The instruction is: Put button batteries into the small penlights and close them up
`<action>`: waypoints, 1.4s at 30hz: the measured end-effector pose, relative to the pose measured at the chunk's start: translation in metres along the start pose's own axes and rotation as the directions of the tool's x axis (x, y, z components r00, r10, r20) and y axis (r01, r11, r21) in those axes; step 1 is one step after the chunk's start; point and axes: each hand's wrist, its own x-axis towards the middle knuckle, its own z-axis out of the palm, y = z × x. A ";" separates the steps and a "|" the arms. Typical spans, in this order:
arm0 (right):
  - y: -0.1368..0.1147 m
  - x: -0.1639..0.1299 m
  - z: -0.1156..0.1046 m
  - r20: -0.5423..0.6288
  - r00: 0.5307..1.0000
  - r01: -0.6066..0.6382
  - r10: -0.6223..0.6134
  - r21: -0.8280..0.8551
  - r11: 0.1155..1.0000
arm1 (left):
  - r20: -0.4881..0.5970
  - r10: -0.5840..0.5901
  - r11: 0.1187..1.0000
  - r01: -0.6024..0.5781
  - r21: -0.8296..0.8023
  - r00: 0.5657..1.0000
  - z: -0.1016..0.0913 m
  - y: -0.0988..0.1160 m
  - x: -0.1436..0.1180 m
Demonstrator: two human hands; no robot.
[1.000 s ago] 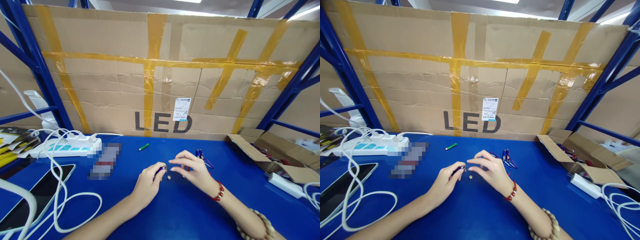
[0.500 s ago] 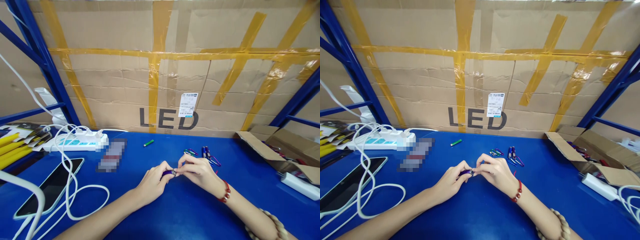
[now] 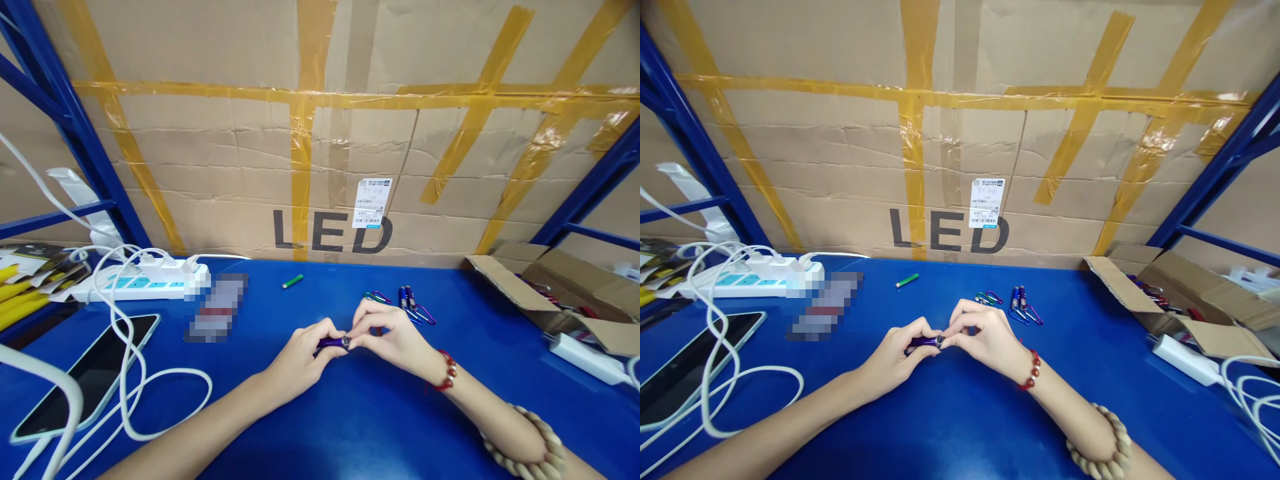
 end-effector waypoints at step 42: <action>0.002 0.001 -0.008 -0.028 0.983 0.175 -0.182 -0.161 0.971 | 0.011 -0.099 0.983 0.096 0.155 0.995 0.005 0.008 0.003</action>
